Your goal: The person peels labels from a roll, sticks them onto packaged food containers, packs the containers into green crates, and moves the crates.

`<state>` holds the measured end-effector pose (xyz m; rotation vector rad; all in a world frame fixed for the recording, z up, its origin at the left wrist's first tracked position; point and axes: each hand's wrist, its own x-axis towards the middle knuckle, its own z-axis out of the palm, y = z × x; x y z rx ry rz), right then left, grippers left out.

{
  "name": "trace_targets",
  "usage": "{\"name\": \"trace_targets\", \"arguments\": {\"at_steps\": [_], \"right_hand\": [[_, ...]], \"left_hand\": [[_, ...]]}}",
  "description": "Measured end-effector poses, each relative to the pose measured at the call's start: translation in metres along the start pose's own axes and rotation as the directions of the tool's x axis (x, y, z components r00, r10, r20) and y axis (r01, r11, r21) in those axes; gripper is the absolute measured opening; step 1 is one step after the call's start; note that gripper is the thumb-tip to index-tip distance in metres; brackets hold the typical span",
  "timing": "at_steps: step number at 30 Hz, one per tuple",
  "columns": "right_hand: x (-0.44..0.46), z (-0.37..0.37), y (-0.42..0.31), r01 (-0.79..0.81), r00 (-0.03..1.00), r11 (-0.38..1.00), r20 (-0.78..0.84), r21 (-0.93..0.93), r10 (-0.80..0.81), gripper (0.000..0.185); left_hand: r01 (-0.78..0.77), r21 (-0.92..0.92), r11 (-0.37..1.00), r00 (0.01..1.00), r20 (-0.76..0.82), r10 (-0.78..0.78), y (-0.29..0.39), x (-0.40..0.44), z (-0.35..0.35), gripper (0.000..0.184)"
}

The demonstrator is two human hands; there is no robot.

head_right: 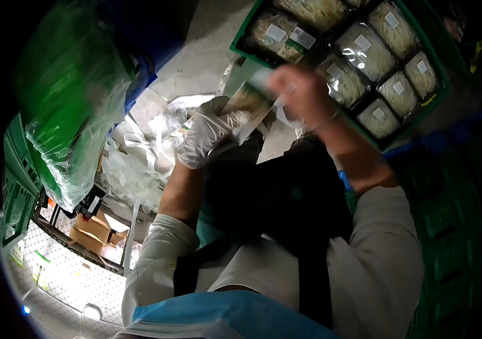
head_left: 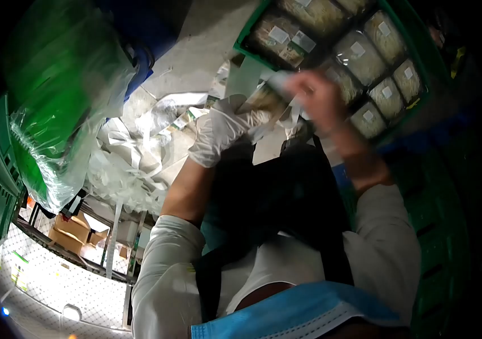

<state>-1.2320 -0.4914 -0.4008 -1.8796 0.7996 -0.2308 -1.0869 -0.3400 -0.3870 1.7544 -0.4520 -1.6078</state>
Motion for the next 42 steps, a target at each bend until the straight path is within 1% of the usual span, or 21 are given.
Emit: {"name": "trace_targets", "arguments": {"at_steps": [2, 3, 4, 6, 9, 11, 13, 14, 15, 17, 19, 20, 24, 28, 31, 32, 33, 35, 37, 39, 42], "right_hand": [[0.045, -0.039, 0.053, 0.008, 0.976, 0.995, -0.216, -0.099, -0.029, 0.020], [0.071, -0.056, 0.088, -0.097, 0.954, 0.882, -0.295, -0.462, -0.049, 0.029], [0.091, -0.067, 0.115, -0.082, 0.975, 0.827, -0.217, -0.557, -0.049, 0.035], [0.115, -0.054, 0.171, -0.046, 0.983, 0.712, -0.157, -0.700, -0.091, 0.036], [0.124, -0.035, 0.203, -0.066, 0.980, 0.630, -0.170, -0.774, -0.105, 0.042], [0.114, -0.036, 0.182, -0.104, 0.982, 0.557, -0.174, -0.824, -0.074, 0.049], [0.092, -0.042, 0.161, -0.143, 0.892, 0.511, -0.334, -0.848, -0.305, 0.055], [0.079, -0.041, 0.148, -0.149, 0.936, 0.643, -0.316, -0.752, -0.153, 0.061], [0.064, -0.032, 0.133, -0.171, 0.979, 0.963, -0.142, -0.209, 0.143, 0.065], [0.024, -0.024, 0.074, -0.298, 0.899, 0.847, 0.428, 0.440, 0.094, 0.055], [-0.004, -0.011, 0.049, 0.079, 0.931, 0.929, 0.306, 0.362, -0.198, 0.034], [-0.006, -0.028, 0.020, 0.092, 0.935, 0.973, 0.317, 0.212, -0.158, 0.025], [-0.016, -0.027, 0.020, 0.152, 0.889, 0.971, 0.404, 0.184, -0.216, 0.017], [-0.018, -0.036, 0.022, 0.122, 0.955, 0.910, 0.203, 0.396, -0.216, 0.017], [-0.014, -0.047, 0.031, 0.163, 0.967, 0.927, 0.130, 0.337, -0.217, 0.014], [-0.005, -0.052, 0.039, 0.177, 0.980, 0.944, 0.039, 0.278, -0.195, 0.014], [0.011, -0.064, 0.054, 0.182, 0.983, 0.959, -0.052, 0.219, -0.175, 0.014], [0.071, -0.107, 0.085, -0.082, 0.977, 0.967, -0.210, -0.242, 0.030, 0.023], [0.138, -0.133, 0.169, 0.020, 0.849, 0.768, -0.395, -0.640, -0.351, 0.038], [0.168, -0.131, 0.205, -0.037, 0.892, 0.785, -0.375, -0.618, -0.253, 0.037], [0.178, -0.116, 0.236, -0.225, 0.930, 0.501, -0.338, -0.835, -0.146, 0.053]], "left_hand": [[-0.013, 0.034, 0.999, 1.000, -0.018, 0.013, -0.006, 0.010, -0.002, 0.023], [-0.045, 0.160, 0.986, 0.998, -0.035, 0.051, -0.017, 0.016, -0.006, 0.026], [0.010, -0.109, 0.994, 0.991, -0.135, -0.025, -0.017, 0.019, -0.001, 0.020], [0.056, -0.185, 0.981, 0.977, -0.191, -0.092, -0.020, 0.026, -0.005, 0.014], [0.066, -0.043, 0.997, 0.964, -0.257, -0.075, -0.020, 0.030, -0.013, 0.014], [-0.067, -0.232, 0.971, 0.968, -0.250, 0.007, -0.018, 0.026, -0.013, 0.019], [-0.092, -0.183, 0.979, 0.974, -0.220, 0.050, -0.017, 0.026, -0.011, 0.024], [-0.191, -0.256, 0.948, 0.968, -0.210, 0.138, -0.017, 0.025, -0.003, 0.027], [-0.279, -0.328, 0.903, 0.954, -0.204, 0.221, -0.017, 0.024, 0.008, 0.031], [-0.236, -0.392, 0.889, 0.972, -0.110, 0.209, -0.009, 0.019, 0.027, 0.039], [-0.138, -0.305, 0.942, 0.990, -0.046, 0.130, -0.015, 0.020, 0.035, 0.039], [0.054, -0.221, 0.974, 0.998, -0.014, -0.058, 0.003, 0.012, 0.038, 0.031], [-0.225, -0.232, 0.946, 0.968, -0.168, 0.189, 0.033, 0.001, 0.060, 0.018], [-0.163, -0.141, 0.976, 0.899, -0.429, 0.089, 0.024, 0.012, 0.081, 0.021], [-0.131, -0.245, 0.961, 0.969, -0.237, 0.072, 0.034, 0.010, 0.088, 0.028], [-0.261, -0.159, 0.952, 0.946, -0.238, 0.219, 0.026, 0.014, 0.092, 0.034], [-0.124, -0.134, 0.983, 0.979, -0.178, 0.099, 0.034, 0.009, 0.094, 0.032], [-0.087, 0.033, 0.996, 0.971, -0.220, 0.092, 0.001, 0.015, 0.092, 0.023], [0.009, -0.154, 0.988, 0.959, -0.279, -0.052, 0.001, 0.008, 0.089, 0.015], [0.010, -0.285, 0.958, 0.941, -0.323, -0.106, -0.010, 0.004, 0.084, 0.012], [0.016, -0.316, 0.949, 0.945, -0.305, -0.118, -0.025, 0.003, 0.074, 0.011]]}}
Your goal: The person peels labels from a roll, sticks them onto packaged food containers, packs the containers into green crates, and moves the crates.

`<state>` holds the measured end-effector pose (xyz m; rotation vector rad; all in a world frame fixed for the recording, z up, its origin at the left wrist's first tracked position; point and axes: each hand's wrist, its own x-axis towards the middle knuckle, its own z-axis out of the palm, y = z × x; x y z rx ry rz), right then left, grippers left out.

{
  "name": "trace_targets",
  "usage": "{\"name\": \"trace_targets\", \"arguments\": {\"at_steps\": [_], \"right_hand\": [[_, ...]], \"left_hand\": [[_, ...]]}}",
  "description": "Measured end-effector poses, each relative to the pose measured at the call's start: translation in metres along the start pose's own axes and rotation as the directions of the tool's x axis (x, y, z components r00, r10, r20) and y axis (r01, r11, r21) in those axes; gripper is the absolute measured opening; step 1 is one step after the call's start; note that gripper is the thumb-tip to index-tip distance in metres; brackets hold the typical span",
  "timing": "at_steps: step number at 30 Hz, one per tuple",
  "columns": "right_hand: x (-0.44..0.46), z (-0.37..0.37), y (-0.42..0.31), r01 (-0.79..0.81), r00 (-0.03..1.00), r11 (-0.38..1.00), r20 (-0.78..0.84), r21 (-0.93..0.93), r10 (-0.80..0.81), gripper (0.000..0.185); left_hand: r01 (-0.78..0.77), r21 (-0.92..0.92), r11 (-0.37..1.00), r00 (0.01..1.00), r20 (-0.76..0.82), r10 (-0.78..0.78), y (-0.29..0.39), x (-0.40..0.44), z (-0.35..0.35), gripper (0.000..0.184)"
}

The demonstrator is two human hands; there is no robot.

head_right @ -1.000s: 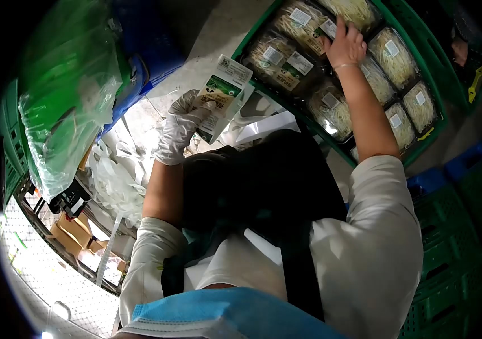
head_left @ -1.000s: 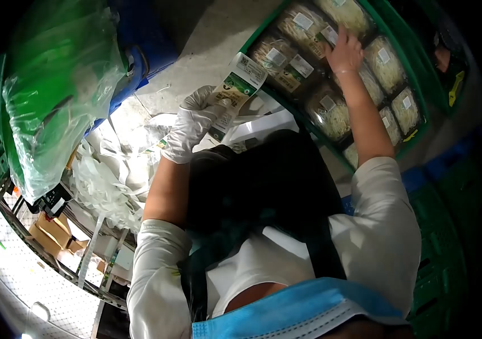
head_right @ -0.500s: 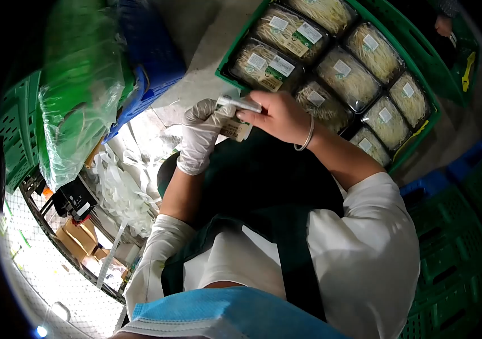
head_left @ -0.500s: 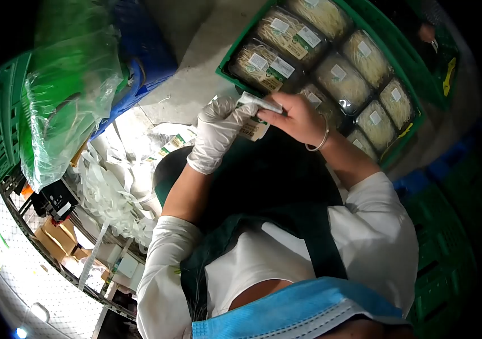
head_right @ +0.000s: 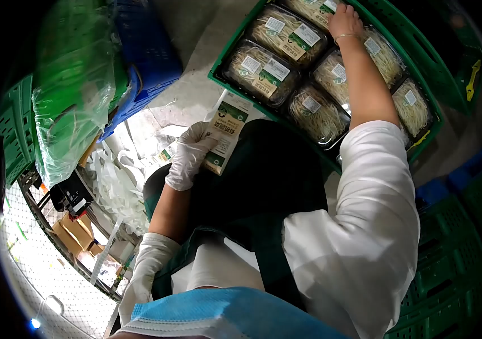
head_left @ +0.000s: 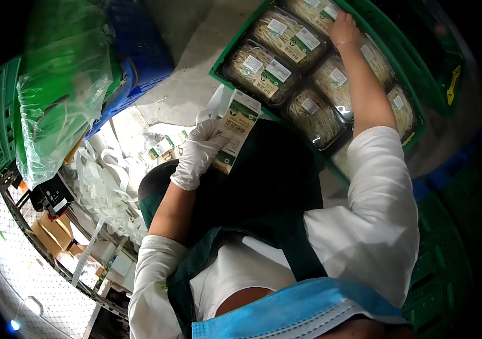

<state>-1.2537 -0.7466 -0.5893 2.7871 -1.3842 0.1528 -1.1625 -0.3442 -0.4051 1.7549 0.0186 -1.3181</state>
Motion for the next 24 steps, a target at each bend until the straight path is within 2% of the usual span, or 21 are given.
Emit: {"name": "trace_targets", "arguments": {"at_steps": [1, 2, 3, 4, 5, 6, 7, 9, 11, 12, 13, 15, 16, 17, 18, 19, 21, 22, 23, 24], "right_hand": [[-0.007, -0.014, -0.008, -0.001, 1.000, 1.000, 0.003, 0.001, 0.001, 0.053], [-0.019, -0.029, -0.016, -0.062, 0.993, 0.998, -0.101, 0.015, 0.063, 0.058], [-0.032, -0.045, -0.023, -0.123, 0.971, 0.992, -0.204, 0.035, 0.128, 0.062], [-0.042, -0.048, -0.025, -0.080, 0.957, 0.987, -0.267, 0.142, 0.116, 0.068], [-0.063, -0.061, -0.036, -0.010, 0.987, 0.855, -0.131, 0.519, 0.090, 0.068], [-0.091, -0.093, -0.051, -0.199, 0.961, 0.522, 0.271, 0.830, -0.065, 0.064], [-0.120, -0.144, -0.068, -0.403, 0.840, 0.056, 0.394, 0.913, -0.373, 0.055], [-0.169, -0.178, -0.079, -0.267, 0.775, 0.004, 0.217, 0.964, -0.594, 0.035], [-0.189, -0.194, -0.079, -0.131, 0.853, 0.188, 0.207, 0.973, -0.480, 0.020], [-0.191, -0.202, -0.076, -0.132, 0.823, 0.267, 0.255, 0.955, -0.507, 0.014], [-0.197, -0.205, -0.078, -0.239, 0.816, 0.162, 0.289, 0.957, -0.500, 0.012], [-0.214, -0.198, -0.084, -0.314, 0.854, 0.013, 0.288, 0.949, -0.434, 0.011], [-0.217, -0.199, -0.079, -0.283, 0.879, 0.079, 0.292, 0.956, -0.377, 0.009], [-0.218, -0.200, -0.072, -0.286, 0.885, 0.077, 0.294, 0.955, -0.361, 0.009], [-0.217, -0.200, -0.064, -0.061, 0.962, 0.191, 0.109, 0.980, -0.250, 0.008], [-0.213, -0.199, -0.055, 0.151, 0.981, 0.329, -0.102, 0.932, -0.163, 0.008], [-0.188, -0.180, -0.007, 0.052, 0.987, 0.535, -0.125, 0.843, 0.101, 0.011], [-0.167, -0.178, 0.024, -0.134, 0.978, 0.700, -0.022, 0.702, 0.210, 0.017], [-0.148, -0.152, 0.065, -0.236, 0.954, 0.746, 0.003, 0.623, 0.300, 0.027], [-0.134, -0.117, 0.104, -0.099, 0.953, 0.894, -0.218, 0.437, 0.212, 0.039]], "left_hand": [[-0.064, 0.023, 0.998, 0.998, 0.020, 0.063, -0.002, 0.001, -0.003, 0.011], [-0.124, 0.044, 0.991, 0.992, 0.042, 0.122, -0.003, 0.000, -0.005, 0.011], [-0.118, 0.047, 0.992, 0.992, 0.044, 0.116, -0.001, -0.004, -0.002, 0.011], [-0.136, -0.013, 0.991, 0.988, 0.067, 0.137, 0.007, -0.006, 0.004, 0.012], [-0.159, -0.074, 0.985, 0.982, 0.091, 0.166, 0.014, -0.005, 0.008, 0.012], [-0.473, 0.229, 0.851, 0.881, 0.161, 0.446, -0.002, 0.010, 0.002, 0.012], [-0.474, 0.229, 0.850, 0.879, 0.169, 0.445, 0.005, 0.009, 0.007, 0.012], [-0.285, 0.040, 0.958, 0.927, 0.264, 0.265, 0.022, 0.000, 0.021, 0.022], [-0.102, 0.322, 0.941, 0.958, 0.285, 0.006, 0.047, -0.005, 0.029, 0.019], [-0.176, 0.205, 0.963, 0.957, 0.264, 0.119, 0.045, -0.007, 0.039, 0.018], [-0.255, 0.088, 0.963, 0.946, 0.229, 0.229, 0.043, -0.008, 0.052, 0.017], [-0.314, 0.018, 0.949, 0.934, 0.189, 0.305, 0.039, -0.011, 0.067, 0.018], [-0.254, -0.118, 0.960, 0.949, 0.161, 0.271, 0.042, -0.018, 0.082, 0.017], [-0.192, 0.168, 0.967, 0.981, 0.049, 0.187, 0.044, -0.018, 0.088, 0.015], [-0.224, 0.128, 0.966, 0.969, 0.139, 0.207, 0.039, -0.019, 0.095, 0.015], [-0.254, 0.084, 0.964, 0.947, 0.226, 0.229, 0.034, -0.019, 0.101, 0.015], [-0.285, 0.465, 0.838, 0.956, 0.201, 0.214, 0.020, -0.014, 0.102, 0.016], [-0.220, 0.372, 0.902, 0.966, 0.215, 0.147, 0.015, -0.013, 0.099, 0.015], [-0.150, 0.275, 0.950, 0.968, 0.234, 0.085, 0.012, -0.011, 0.093, 0.015], [-0.231, 0.224, 0.947, 0.957, 0.227, 0.180, 0.004, -0.007, 0.088, 0.012]]}}
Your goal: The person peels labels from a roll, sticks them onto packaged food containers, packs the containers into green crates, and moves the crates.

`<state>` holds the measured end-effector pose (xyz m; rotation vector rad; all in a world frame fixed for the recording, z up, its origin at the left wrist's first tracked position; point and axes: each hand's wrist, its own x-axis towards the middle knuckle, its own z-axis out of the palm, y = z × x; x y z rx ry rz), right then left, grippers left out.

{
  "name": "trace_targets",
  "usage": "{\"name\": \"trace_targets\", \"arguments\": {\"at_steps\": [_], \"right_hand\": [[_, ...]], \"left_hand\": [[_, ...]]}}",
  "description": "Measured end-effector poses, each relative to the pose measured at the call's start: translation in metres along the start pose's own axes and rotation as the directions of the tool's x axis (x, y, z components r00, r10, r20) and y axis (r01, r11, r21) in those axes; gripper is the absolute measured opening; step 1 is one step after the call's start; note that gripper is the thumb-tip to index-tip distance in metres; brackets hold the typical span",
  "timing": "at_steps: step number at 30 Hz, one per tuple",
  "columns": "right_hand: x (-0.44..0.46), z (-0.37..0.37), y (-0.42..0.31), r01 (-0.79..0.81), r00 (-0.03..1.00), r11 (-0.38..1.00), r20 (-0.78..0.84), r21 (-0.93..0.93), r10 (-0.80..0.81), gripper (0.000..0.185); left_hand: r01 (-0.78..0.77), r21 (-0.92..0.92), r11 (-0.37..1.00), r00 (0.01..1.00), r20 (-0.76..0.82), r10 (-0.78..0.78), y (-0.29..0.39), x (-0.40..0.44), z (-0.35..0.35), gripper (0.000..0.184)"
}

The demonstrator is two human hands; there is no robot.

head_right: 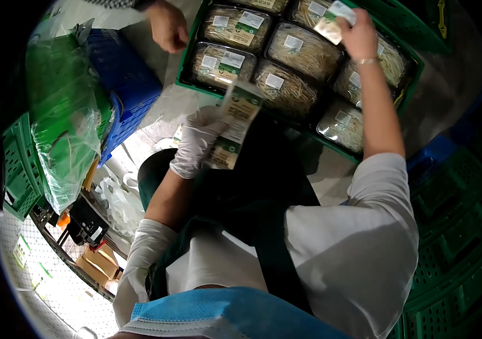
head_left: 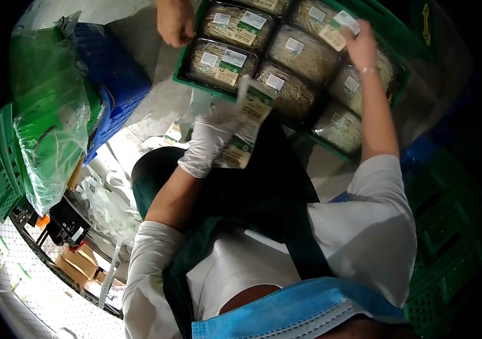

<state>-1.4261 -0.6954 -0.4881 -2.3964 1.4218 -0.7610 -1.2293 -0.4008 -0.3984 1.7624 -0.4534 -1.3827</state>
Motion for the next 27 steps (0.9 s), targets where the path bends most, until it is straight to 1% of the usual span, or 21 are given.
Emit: {"name": "trace_targets", "arguments": {"at_steps": [1, 3, 5, 7, 9, 10, 11, 12, 13, 14, 15, 16, 17, 18, 19, 21, 23, 24, 25, 26, 27], "right_hand": [[0.009, 0.016, 0.035, -0.030, 0.996, 0.999, 0.085, -0.045, 0.034, 0.046], [0.013, 0.055, 0.079, 0.042, 0.991, 0.990, 0.135, -0.134, -0.024, 0.051], [0.001, 0.073, 0.084, 0.035, 0.979, 0.955, 0.200, -0.293, 0.025, 0.052], [-0.005, 0.075, 0.070, -0.007, 0.976, 0.949, 0.202, -0.314, 0.075, 0.058], [-0.015, 0.056, 0.041, -0.058, 0.991, 0.857, 0.073, -0.511, 0.111, 0.066], [-0.022, 0.052, 0.034, -0.065, 0.995, 0.873, 0.036, -0.484, 0.094, 0.071], [-0.030, 0.038, 0.007, -0.104, 0.992, 0.932, 0.038, -0.347, 0.124, 0.070], [-0.041, 0.033, -0.014, -0.287, 0.915, 0.956, 0.309, 0.053, 0.258, 0.068], [-0.047, -0.007, -0.076, -0.492, 0.771, 0.801, 0.599, 0.340, 0.219, 0.064], [-0.066, -0.009, -0.089, -0.609, 0.647, 0.410, 0.724, 0.679, -0.236, 0.055], [-0.088, -0.023, -0.117, -0.547, 0.649, 0.387, 0.668, 0.742, -0.365, 0.041], [-0.096, -0.029, -0.137, -0.287, 0.712, 0.488, 0.524, 0.824, -0.467, 0.026], [-0.101, -0.035, -0.149, -0.405, 0.692, 0.503, 0.616, 0.764, -0.378, 0.018], [-0.102, -0.038, -0.159, -0.374, 0.691, 0.564, 0.627, 0.736, -0.360, 0.017], [-0.103, -0.038, -0.168, -0.343, 0.691, 0.623, 0.638, 0.703, -0.340, 0.016], [-0.119, -0.028, -0.179, -0.314, 0.717, 0.585, 0.591, 0.747, -0.370, 0.015], [-0.123, -0.029, -0.185, -0.326, 0.752, 0.557, 0.567, 0.764, -0.336, 0.012], [-0.122, -0.030, -0.183, -0.248, 0.832, 0.577, 0.476, 0.778, -0.285, 0.010], [-0.121, -0.031, -0.179, -0.167, 0.898, 0.602, 0.373, 0.781, -0.234, 0.009], [-0.110, -0.039, -0.168, -0.187, 0.898, 0.717, 0.412, 0.671, -0.151, 0.008], [-0.100, -0.029, -0.141, -0.200, 0.922, 0.759, 0.381, 0.619, -0.067, 0.011]], "left_hand": [[0.011, -0.121, 0.993, 1.000, -0.019, -0.014, -0.003, 0.001, -0.004, 0.012], [0.043, -0.130, 0.991, 0.999, -0.020, -0.046, -0.006, 0.001, -0.015, 0.012], [0.112, -0.036, 0.993, 0.994, 0.004, -0.112, 0.000, -0.001, -0.022, 0.014], [0.127, 0.009, 0.992, 0.992, 0.007, -0.127, -0.001, -0.004, -0.029, 0.017], [0.106, 0.050, 0.993, 0.994, 0.018, -0.107, 0.001, -0.008, -0.033, 0.018], [0.072, 0.090, 0.993, 0.996, 0.042, -0.076, 0.003, -0.008, -0.033, 0.020], [0.066, 0.087, 0.994, 0.996, 0.047, -0.070, 0.004, -0.006, -0.030, 0.020], [-0.015, -0.001, 1.000, 0.998, 0.063, 0.015, 0.004, -0.006, -0.024, 0.022], [-0.090, -0.089, 0.992, 0.993, 0.070, 0.096, 0.002, -0.007, -0.019, 0.024], [-0.081, -0.164, 0.983, 0.989, 0.110, 0.099, 0.010, -0.009, -0.017, 0.025], [-0.073, -0.168, 0.983, 0.990, 0.106, 0.091, 0.008, -0.009, -0.019, 0.025], [-0.104, 0.021, 0.994, 0.988, 0.115, 0.101, 0.006, -0.006, -0.023, 0.025], [-0.136, 0.209, 0.968, 0.986, 0.127, 0.111, 0.006, -0.004, -0.027, 0.026], [0.092, 0.134, 0.987, 0.978, 0.172, -0.115, 0.017, -0.006, -0.032, 0.026], [-0.108, 0.226, 0.968, 0.989, 0.124, 0.081, 0.021, -0.006, -0.029, 0.015], [-0.178, -0.055, 0.983, 0.984, 0.009, 0.178, 0.041, -0.017, -0.008, 0.010], [0.053, -0.012, 0.999, 0.998, 0.018, -0.053, 0.040, -0.017, -0.010, 0.011], [-0.018, 0.075, 0.997, 0.994, -0.102, 0.026, 0.031, -0.016, -0.006, 0.013], [-0.018, 0.072, 0.997, 0.995, -0.097, 0.025, 0.028, -0.017, -0.007, 0.013], [-0.008, 0.107, 0.994, 1.000, -0.017, 0.010, 0.027, -0.018, -0.009, 0.015], [0.004, 0.143, 0.990, 0.998, 0.061, -0.012, 0.025, -0.020, -0.012, 0.017]]}}
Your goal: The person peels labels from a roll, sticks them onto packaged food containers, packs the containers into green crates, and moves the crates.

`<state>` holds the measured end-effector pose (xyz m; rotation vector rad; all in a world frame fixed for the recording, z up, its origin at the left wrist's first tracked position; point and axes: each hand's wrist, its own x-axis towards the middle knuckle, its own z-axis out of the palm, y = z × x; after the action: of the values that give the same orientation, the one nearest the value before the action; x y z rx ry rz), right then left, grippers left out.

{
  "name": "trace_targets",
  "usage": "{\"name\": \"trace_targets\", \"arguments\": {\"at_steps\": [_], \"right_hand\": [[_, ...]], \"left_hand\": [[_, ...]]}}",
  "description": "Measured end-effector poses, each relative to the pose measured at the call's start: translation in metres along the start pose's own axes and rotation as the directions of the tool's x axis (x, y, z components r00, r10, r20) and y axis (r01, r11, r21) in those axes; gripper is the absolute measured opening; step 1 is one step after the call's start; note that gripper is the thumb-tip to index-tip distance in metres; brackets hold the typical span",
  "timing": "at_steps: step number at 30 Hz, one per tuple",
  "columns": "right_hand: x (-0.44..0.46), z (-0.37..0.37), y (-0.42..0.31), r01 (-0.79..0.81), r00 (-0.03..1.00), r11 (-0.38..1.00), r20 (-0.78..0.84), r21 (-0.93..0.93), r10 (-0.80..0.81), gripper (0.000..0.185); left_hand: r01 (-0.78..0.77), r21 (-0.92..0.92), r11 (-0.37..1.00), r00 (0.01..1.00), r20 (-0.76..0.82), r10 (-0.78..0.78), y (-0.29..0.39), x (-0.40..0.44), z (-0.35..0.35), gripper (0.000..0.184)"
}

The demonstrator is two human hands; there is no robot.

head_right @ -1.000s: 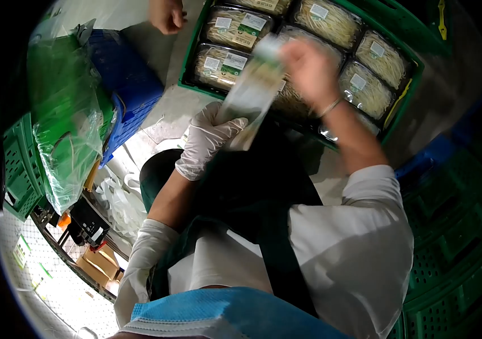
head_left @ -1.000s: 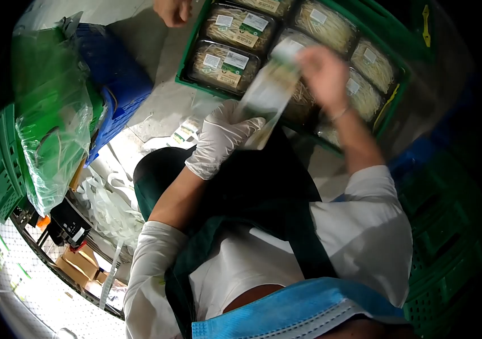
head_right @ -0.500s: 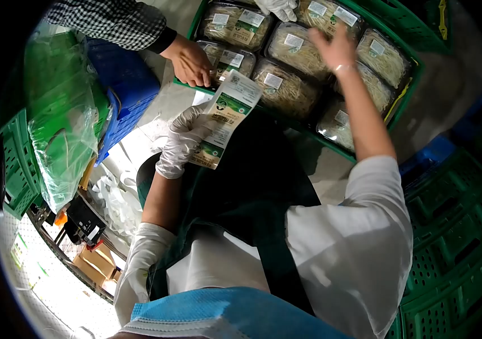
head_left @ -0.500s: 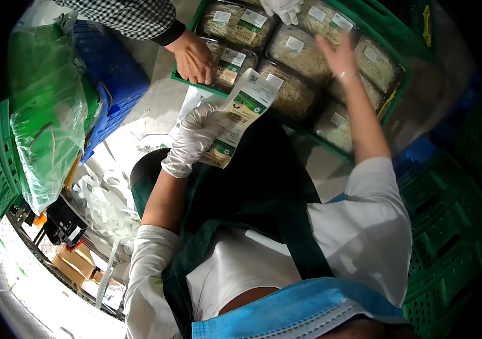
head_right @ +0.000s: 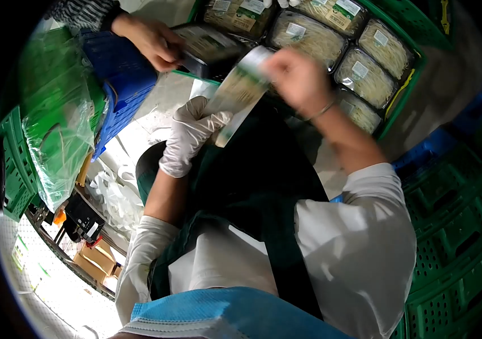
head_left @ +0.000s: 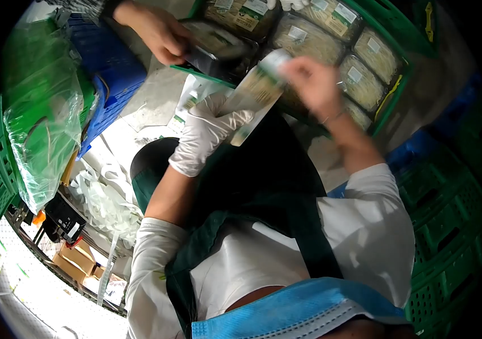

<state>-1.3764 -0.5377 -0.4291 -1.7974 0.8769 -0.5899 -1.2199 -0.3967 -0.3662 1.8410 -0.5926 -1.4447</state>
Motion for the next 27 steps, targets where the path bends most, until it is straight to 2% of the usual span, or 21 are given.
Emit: {"name": "trace_targets", "arguments": {"at_steps": [1, 2, 3, 5, 6, 8, 9, 10, 12, 13, 14, 16, 17, 18, 20, 22, 23, 24, 25, 26, 27], "right_hand": [[0.016, -0.020, 0.032, 0.032, 0.994, 0.997, -0.104, -0.072, -0.039, 0.014], [0.032, -0.046, 0.044, 0.015, 0.989, 0.922, -0.131, -0.386, -0.070, 0.021], [0.045, -0.066, 0.075, 0.180, 0.966, 0.818, -0.060, -0.546, -0.253, 0.030], [0.050, -0.065, 0.120, 0.046, 0.999, 0.659, 0.042, -0.751, -0.021, 0.034], [0.048, -0.058, 0.133, 0.017, 0.996, 0.575, 0.067, -0.818, 0.065, 0.034], [0.038, -0.043, 0.169, 0.070, 0.992, 0.478, 0.010, -0.876, -0.127, 0.036], [0.036, -0.042, 0.171, -0.017, 0.999, 0.462, -0.037, -0.887, -0.034, 0.047], [0.031, -0.039, 0.163, -0.009, 0.999, 0.466, -0.029, -0.885, -0.034, 0.047], [0.021, -0.036, 0.153, -0.005, 0.982, 0.367, -0.074, -0.930, -0.174, 0.056], [0.018, -0.035, 0.153, 0.047, 0.998, 0.291, 0.034, -0.955, -0.048, 0.060], [0.016, -0.036, 0.153, 0.071, 0.997, 0.319, 0.072, -0.945, -0.008, 0.059], [0.039, -0.053, 0.160, -0.083, 0.991, 0.379, -0.037, -0.922, 0.125, 0.059], [0.059, -0.060, 0.169, -0.163, 0.980, 0.490, -0.199, -0.856, -0.022, 0.060], [0.079, -0.074, 0.177, -0.129, 0.973, 0.569, -0.213, -0.812, -0.084, 0.064], [0.106, -0.083, 0.194, -0.188, 0.982, 0.447, -0.176, -0.875, 0.069, 0.066], [0.121, -0.083, 0.193, -0.258, 0.958, 0.427, -0.170, -0.867, 0.232, 0.067], [0.125, -0.080, 0.192, -0.234, 0.968, 0.313, -0.190, -0.921, 0.164, 0.069], [0.130, -0.077, 0.170, -0.291, 0.920, 0.376, -0.149, -0.880, 0.363, 0.071], [0.121, -0.063, 0.146, -0.263, 0.953, 0.657, -0.085, -0.707, 0.291, 0.067], [0.100, -0.039, 0.105, -0.113, 0.991, 0.960, 0.033, -0.256, 0.126, 0.064], [0.084, -0.022, 0.077, -0.040, 0.957, 0.998, 0.289, 0.039, 0.027, 0.057]], "left_hand": [[-0.064, 0.145, 0.987, 0.997, -0.031, 0.070, -0.006, 0.000, -0.004, 0.016], [0.007, -0.120, 0.993, 1.000, -0.009, -0.009, -0.010, -0.002, -0.010, 0.015], [0.058, -0.118, 0.991, 0.998, -0.026, -0.062, -0.014, -0.001, -0.019, 0.017], [0.111, -0.119, 0.987, 0.989, -0.086, -0.122, -0.025, 0.004, -0.034, 0.017], [0.115, -0.155, 0.981, 0.992, -0.040, -0.122, -0.028, 0.006, -0.041, 0.016], [0.072, -0.130, 0.989, 0.993, -0.079, -0.082, -0.027, 0.004, -0.043, 0.014], [0.073, -0.134, 0.988, 0.993, -0.083, -0.085, -0.028, 0.004, -0.044, 0.014], [0.081, -0.124, 0.989, 0.991, -0.099, -0.094, -0.030, 0.002, -0.047, 0.014], [0.088, -0.116, 0.989, 0.987, -0.121, -0.102, -0.031, 0.000, -0.051, 0.014], [0.100, -0.142, 0.985, 0.981, -0.152, -0.121, -0.031, -0.001, -0.051, 0.014], [0.110, -0.169, 0.979, 0.974, -0.176, -0.140, -0.031, -0.001, -0.050, 0.015], [0.066, -0.146, 0.987, 0.981, -0.171, -0.091, -0.030, -0.001, -0.048, 0.016], [0.035, -0.121, 0.992, 0.983, -0.177, -0.056, -0.031, -0.002, -0.048, 0.017], [0.040, -0.125, 0.991, 0.981, -0.184, -0.063, -0.031, -0.003, -0.047, 0.017], [0.026, -0.171, 0.985, 0.982, -0.182, -0.058, -0.028, -0.003, -0.044, 0.018], [0.078, -0.157, 0.984, 0.978, -0.179, -0.106, -0.028, -0.002, -0.042, 0.020], [0.016, -0.165, 0.986, 0.987, -0.152, -0.042, -0.035, 0.001, -0.042, 0.022], [-0.046, -0.177, 0.983, 0.991, -0.130, 0.024, -0.037, 0.003, -0.043, 0.024], [-0.108, -0.287, 0.952, 0.993, -0.075, 0.090, -0.034, 0.003, -0.041, 0.027], [-0.100, -0.332, 0.938, 0.995, -0.047, 0.090, -0.036, 0.005, -0.039, 0.029], [-0.117, -0.258, 0.959, 0.993, -0.063, 0.104, -0.035, 0.008, -0.036, 0.026]]}}
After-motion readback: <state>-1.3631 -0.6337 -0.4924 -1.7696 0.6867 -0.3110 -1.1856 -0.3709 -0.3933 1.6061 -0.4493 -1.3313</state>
